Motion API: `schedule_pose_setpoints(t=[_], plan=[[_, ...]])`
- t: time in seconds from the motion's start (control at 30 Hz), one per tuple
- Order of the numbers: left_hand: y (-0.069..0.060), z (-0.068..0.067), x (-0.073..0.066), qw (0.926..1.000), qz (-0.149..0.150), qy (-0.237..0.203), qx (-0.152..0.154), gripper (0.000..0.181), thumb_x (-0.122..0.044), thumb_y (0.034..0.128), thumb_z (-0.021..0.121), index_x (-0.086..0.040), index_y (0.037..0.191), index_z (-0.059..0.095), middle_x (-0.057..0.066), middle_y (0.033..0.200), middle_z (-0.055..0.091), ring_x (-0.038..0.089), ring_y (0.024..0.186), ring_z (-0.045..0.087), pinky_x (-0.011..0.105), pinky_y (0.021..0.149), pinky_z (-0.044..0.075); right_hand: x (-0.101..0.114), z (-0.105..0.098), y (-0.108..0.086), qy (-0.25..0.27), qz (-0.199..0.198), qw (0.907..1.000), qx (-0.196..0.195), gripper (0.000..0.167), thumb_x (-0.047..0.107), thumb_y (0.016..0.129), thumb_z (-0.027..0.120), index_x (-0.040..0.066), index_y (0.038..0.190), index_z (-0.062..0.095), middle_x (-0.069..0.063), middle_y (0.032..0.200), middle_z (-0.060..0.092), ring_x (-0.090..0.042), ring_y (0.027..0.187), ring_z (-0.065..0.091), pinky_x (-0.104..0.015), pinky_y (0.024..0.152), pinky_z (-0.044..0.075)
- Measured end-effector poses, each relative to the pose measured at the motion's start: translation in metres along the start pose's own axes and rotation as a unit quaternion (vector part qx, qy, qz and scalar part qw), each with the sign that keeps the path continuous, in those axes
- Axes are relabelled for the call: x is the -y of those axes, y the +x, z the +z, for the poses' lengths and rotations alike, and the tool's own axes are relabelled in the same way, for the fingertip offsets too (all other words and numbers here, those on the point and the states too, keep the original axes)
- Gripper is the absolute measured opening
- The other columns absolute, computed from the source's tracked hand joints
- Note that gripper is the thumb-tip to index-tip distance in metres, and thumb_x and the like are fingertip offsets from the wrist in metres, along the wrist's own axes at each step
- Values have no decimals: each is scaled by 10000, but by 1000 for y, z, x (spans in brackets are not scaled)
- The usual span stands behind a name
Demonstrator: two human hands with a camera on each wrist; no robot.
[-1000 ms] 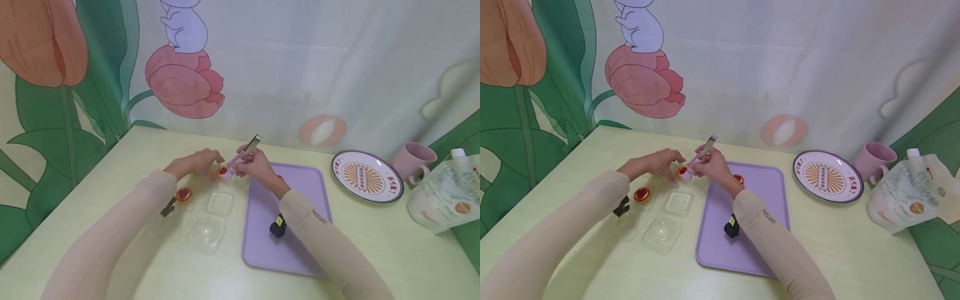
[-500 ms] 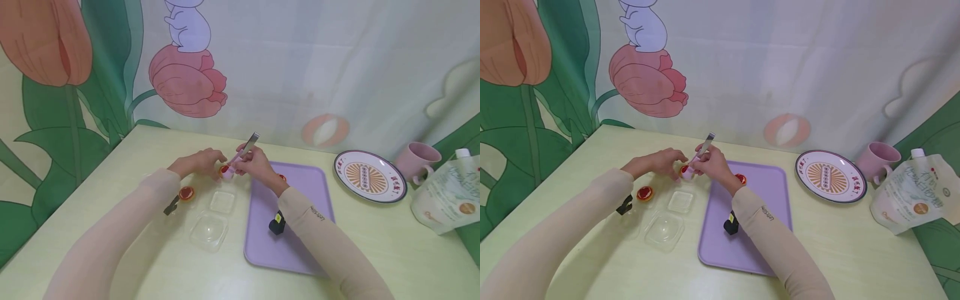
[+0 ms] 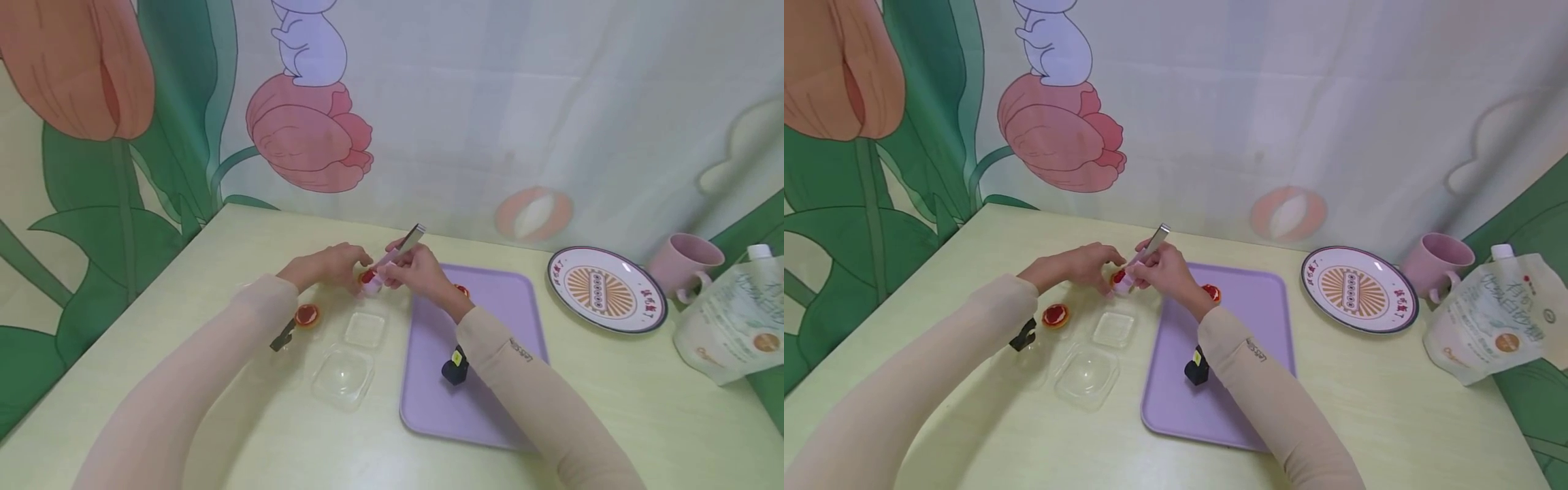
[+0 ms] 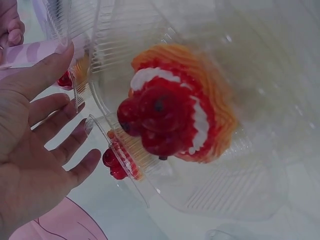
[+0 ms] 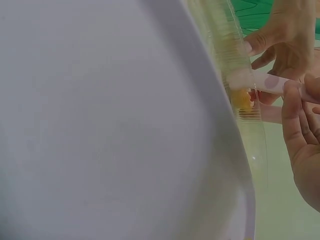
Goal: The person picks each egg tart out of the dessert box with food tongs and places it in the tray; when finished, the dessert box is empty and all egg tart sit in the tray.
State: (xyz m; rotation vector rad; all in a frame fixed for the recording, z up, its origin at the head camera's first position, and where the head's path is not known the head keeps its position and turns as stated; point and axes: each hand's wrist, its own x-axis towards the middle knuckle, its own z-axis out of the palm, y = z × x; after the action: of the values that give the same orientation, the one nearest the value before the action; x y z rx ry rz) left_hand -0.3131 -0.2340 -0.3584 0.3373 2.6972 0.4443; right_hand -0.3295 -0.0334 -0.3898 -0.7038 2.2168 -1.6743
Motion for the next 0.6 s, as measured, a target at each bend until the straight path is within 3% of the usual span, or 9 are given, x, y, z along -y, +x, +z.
schedule_pose_setpoints(t=[0.23,0.6], plan=[[0,-1,0,9999,4,143,0,661,-224,837,815,-68,1416,539,143,1408,562,339,1316,483,529,1138,388,3,2,-5,-212,20,9998,54,430,31,899,713,-60,1272,519,-258,996,724,-180,687,700,-468,748,618],[2,0,2,9992,230,324,-55,695,-239,819,833,-40,1415,536,144,1427,563,353,1354,469,515,1154,370,-2,-3,-7,-102,-272,9995,-117,405,-1,883,721,-92,1229,531,-278,1004,729,-177,664,710,-365,651,622]])
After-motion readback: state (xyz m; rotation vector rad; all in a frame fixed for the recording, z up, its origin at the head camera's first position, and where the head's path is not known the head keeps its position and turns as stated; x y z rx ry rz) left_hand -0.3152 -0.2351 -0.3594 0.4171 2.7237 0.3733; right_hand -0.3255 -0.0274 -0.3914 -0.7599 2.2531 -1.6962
